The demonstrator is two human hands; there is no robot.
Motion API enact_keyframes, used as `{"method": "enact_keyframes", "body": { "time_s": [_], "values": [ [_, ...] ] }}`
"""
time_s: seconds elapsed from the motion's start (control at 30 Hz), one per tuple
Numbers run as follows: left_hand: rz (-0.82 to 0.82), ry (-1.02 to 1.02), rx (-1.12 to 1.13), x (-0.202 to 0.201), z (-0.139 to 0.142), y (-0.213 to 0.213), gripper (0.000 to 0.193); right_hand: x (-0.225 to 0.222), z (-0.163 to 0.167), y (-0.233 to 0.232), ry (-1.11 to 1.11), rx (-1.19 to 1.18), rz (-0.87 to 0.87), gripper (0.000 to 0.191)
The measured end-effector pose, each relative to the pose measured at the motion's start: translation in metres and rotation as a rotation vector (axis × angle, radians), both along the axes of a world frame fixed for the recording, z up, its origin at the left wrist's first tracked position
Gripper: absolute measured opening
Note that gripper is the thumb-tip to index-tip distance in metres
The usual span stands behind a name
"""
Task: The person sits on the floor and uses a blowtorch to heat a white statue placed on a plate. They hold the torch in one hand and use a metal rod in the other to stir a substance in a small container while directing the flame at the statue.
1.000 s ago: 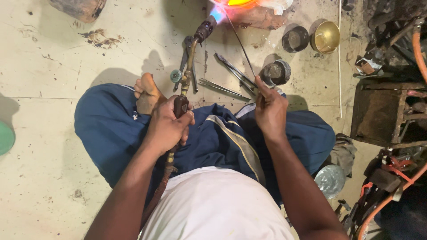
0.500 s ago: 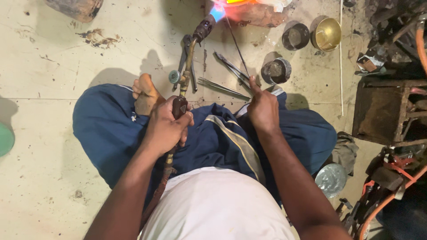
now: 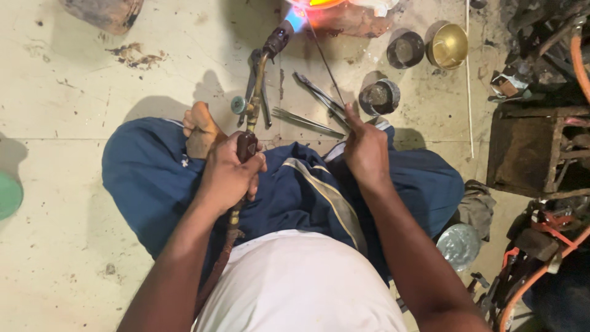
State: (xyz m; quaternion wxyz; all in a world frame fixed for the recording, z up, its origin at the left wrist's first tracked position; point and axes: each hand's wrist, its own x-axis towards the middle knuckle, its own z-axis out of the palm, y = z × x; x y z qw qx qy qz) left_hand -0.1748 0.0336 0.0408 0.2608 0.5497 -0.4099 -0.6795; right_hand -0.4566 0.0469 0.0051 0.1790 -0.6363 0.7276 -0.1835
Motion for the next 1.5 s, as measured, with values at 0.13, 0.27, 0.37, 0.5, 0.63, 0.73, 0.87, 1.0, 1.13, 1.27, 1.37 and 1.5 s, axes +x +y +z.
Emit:
{"method": "enact_keyframes", "body": {
  "time_s": [0.13, 0.27, 0.37, 0.5, 0.63, 0.73, 0.87, 1.0, 1.13, 1.27, 1.37, 1.5],
  "values": [
    [0.002, 0.026, -0.018, 0.001, 0.000, -0.001, 0.008, -0.002, 0.014, 0.003, 0.051, -0.141, 0.020, 0.056],
    [-0.011, -0.015, -0.013, 0.002, 0.000, -0.003, 0.007, -0.017, 0.034, 0.005, 0.227, -0.325, 0.066, 0.038],
    [-0.020, 0.005, 0.002, 0.002, 0.001, -0.004, 0.007, -0.024, 0.043, 0.004, 0.215, -0.276, -0.049, 0.031],
    [-0.024, 0.020, -0.002, 0.002, 0.002, -0.005, 0.011, -0.027, 0.047, -0.004, 0.246, -0.285, -0.035, 0.027],
    [-0.027, 0.019, 0.000, 0.002, 0.003, -0.005, 0.009, -0.025, 0.047, -0.007, 0.266, -0.264, -0.015, 0.030],
    [-0.025, 0.021, 0.007, 0.002, 0.004, -0.005, 0.011, -0.024, 0.046, -0.010, 0.268, -0.245, -0.018, 0.031],
    [-0.033, 0.012, 0.002, 0.002, 0.004, -0.005, 0.011, -0.023, 0.048, -0.011, 0.253, -0.231, -0.008, 0.034],
    [-0.035, 0.005, -0.003, 0.002, 0.003, -0.005, 0.010, -0.021, 0.051, -0.008, 0.262, -0.213, -0.013, 0.033],
    [-0.031, 0.013, 0.008, 0.002, 0.003, -0.005, 0.011, -0.020, 0.050, -0.009, 0.277, -0.209, -0.006, 0.031],
    [-0.037, -0.003, -0.001, 0.003, 0.003, -0.005, 0.011, -0.021, 0.049, -0.009, 0.290, -0.217, -0.008, 0.030],
    [-0.041, -0.008, 0.012, 0.003, 0.002, -0.004, 0.011, -0.021, 0.048, -0.008, 0.243, -0.246, -0.007, 0.030],
    [-0.042, 0.004, 0.002, 0.003, 0.003, -0.005, 0.011, -0.022, 0.049, -0.010, 0.263, -0.223, -0.011, 0.030]
  ]
}}
